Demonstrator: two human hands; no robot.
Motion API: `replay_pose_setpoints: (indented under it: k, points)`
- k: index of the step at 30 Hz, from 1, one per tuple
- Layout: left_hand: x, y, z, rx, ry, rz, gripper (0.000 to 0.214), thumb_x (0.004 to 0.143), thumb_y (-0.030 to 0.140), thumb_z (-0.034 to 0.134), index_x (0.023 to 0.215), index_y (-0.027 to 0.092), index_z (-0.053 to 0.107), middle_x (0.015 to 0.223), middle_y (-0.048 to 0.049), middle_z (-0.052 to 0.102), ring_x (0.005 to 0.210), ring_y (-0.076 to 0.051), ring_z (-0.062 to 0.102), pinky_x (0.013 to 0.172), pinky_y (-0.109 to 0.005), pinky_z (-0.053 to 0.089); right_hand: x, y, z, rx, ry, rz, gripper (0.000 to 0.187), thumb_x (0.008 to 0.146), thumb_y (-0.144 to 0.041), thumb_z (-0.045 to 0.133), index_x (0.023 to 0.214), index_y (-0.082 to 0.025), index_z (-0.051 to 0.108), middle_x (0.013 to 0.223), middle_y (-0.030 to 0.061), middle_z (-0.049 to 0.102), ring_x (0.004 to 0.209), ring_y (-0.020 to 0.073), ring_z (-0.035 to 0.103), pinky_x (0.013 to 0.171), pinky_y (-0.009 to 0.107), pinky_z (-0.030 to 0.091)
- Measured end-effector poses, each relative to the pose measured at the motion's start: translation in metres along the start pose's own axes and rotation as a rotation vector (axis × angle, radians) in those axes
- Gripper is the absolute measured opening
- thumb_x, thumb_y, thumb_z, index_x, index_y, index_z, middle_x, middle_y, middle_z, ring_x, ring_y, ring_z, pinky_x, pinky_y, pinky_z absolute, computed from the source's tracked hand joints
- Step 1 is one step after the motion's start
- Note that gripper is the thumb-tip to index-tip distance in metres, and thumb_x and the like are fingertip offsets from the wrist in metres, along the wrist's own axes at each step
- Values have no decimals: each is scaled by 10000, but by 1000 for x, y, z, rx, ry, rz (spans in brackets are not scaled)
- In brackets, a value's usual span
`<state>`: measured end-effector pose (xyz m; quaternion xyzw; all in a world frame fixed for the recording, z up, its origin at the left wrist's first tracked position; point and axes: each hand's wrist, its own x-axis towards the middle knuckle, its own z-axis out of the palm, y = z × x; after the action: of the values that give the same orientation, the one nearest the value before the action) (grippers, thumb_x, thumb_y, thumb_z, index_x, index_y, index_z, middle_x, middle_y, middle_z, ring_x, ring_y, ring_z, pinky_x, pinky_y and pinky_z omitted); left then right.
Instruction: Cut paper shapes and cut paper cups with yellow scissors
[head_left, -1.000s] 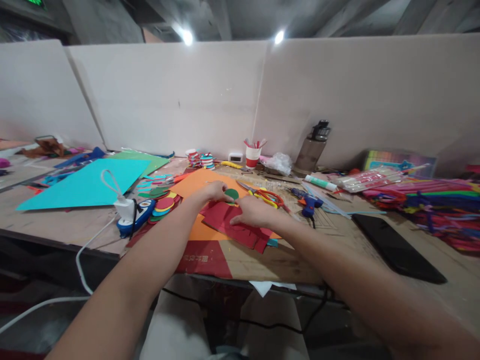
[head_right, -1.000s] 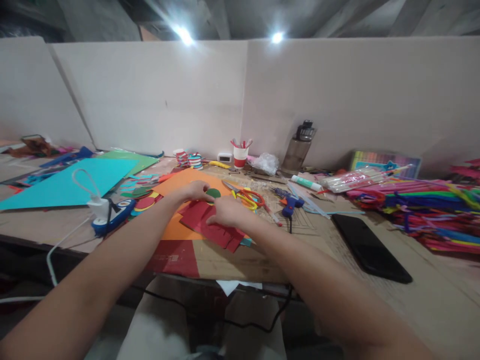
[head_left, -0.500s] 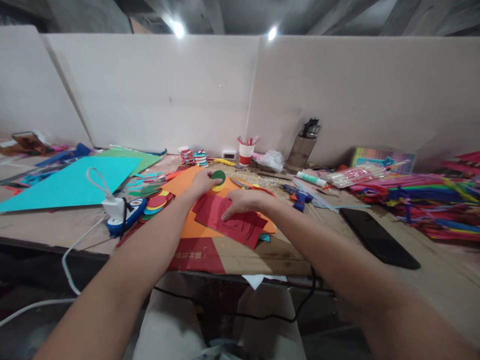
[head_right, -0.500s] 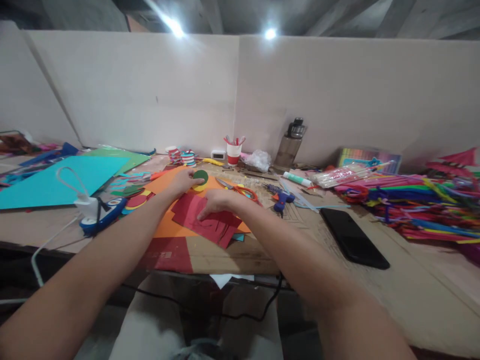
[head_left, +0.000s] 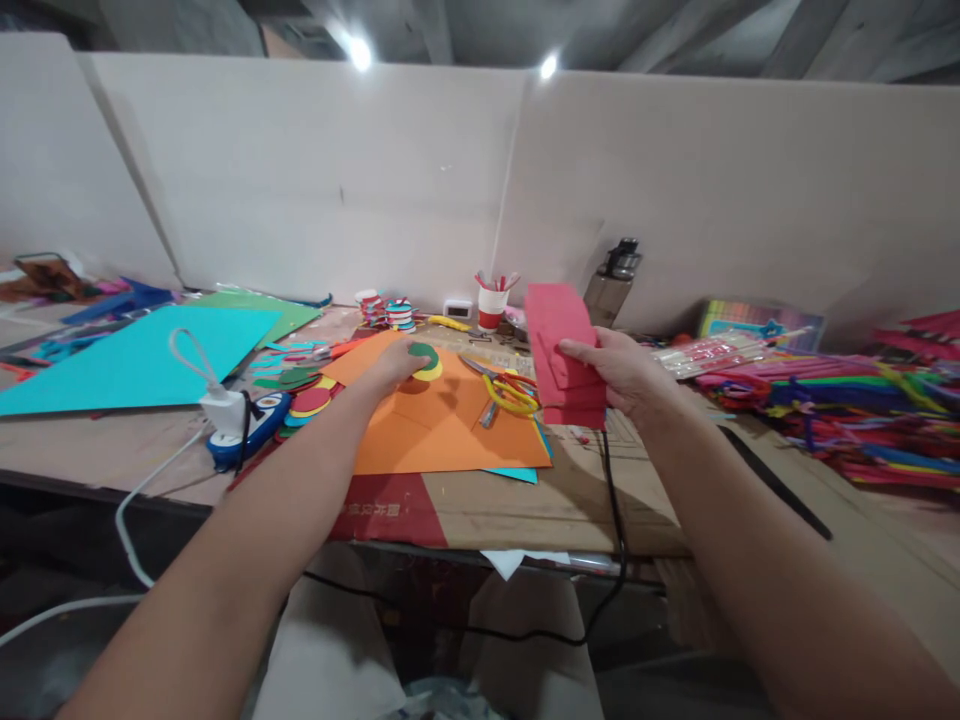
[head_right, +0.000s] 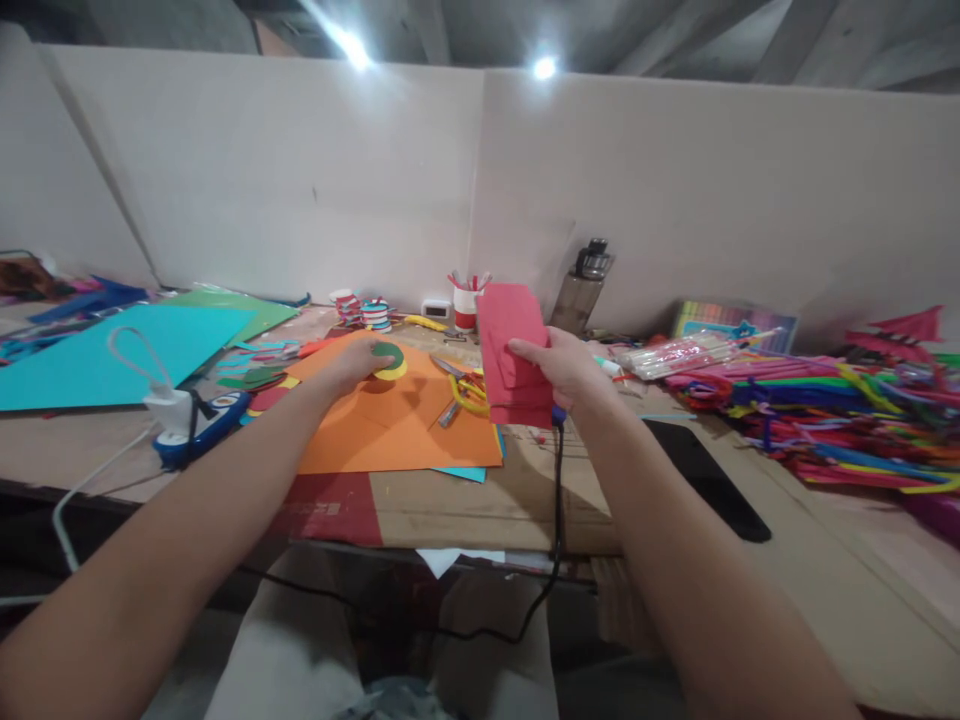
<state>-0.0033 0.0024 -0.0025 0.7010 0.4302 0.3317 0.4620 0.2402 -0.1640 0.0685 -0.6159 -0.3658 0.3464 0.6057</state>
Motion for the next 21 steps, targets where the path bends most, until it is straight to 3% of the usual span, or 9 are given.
replay_pose_setpoints:
  k: [4, 8, 10, 12, 14, 16, 18, 21]
  points:
    - [-4, -1, -3, 168, -193, 45, 242, 596, 257, 727, 806, 142, 696, 797, -61, 697, 718, -175, 619, 650, -263, 478, 4, -1, -12, 196, 187, -117, 124, 766, -222, 649, 864, -220, 574, 765, -1, 679, 648, 146, 641, 643, 331, 585]
    - [-6, 0, 1, 385, -351, 122, 344, 634, 302, 716, 959, 191, 721, 946, -56, 718, 811, -194, 639, 690, -249, 469, 4, 9, -10, 199, 130, -30, 138, 750, -194, 658, 862, -219, 582, 767, -3, 690, 621, 148, 646, 632, 332, 586]
    - [-7, 2, 6, 462, -337, 114, 357, 665, 373, 717, 975, 196, 723, 958, -60, 720, 838, -201, 642, 713, -248, 464, 3, 16, -5, 158, 34, 20, 149, 733, -183, 676, 846, -215, 584, 751, -1, 692, 590, 144, 635, 589, 305, 572]
    - [-7, 5, 11, 487, -188, 105, 374, 683, 448, 714, 943, 180, 724, 981, -84, 715, 910, -228, 638, 747, -259, 462, 1, 23, 3, 111, -50, 41, 161, 723, -191, 692, 846, -209, 590, 757, 9, 699, 584, 145, 631, 559, 283, 554]
    - [-8, 9, 17, 385, -36, 112, 361, 771, 488, 632, 915, 168, 717, 1013, -92, 706, 998, -235, 618, 781, -262, 459, -2, 27, 12, 73, -78, 58, 180, 712, -200, 701, 857, -203, 593, 760, 15, 701, 583, 147, 628, 544, 274, 540]
    - [-12, 15, 25, 155, -13, 107, 485, 914, 514, 392, 943, 136, 694, 1040, -106, 694, 987, -193, 618, 778, -251, 457, -4, 31, 21, 42, -84, 63, 195, 709, -212, 698, 868, -200, 585, 755, 11, 697, 581, 144, 620, 546, 269, 528]
    - [-19, 21, 35, -96, -155, 76, 612, 926, 586, 275, 979, 115, 663, 994, -119, 692, 848, -156, 631, 703, -243, 455, -5, 34, 31, -11, -100, 39, 211, 709, -246, 697, 872, -199, 574, 759, 7, 693, 584, 142, 612, 556, 266, 518]
    - [-32, 29, 50, -326, -421, 47, 581, 826, 669, 448, 917, 123, 625, 901, -110, 683, 708, -128, 615, 632, -230, 436, -6, 40, 44, -109, -121, -51, 270, 706, -303, 692, 923, -194, 573, 879, 35, 713, 689, 164, 644, 626, 287, 533]
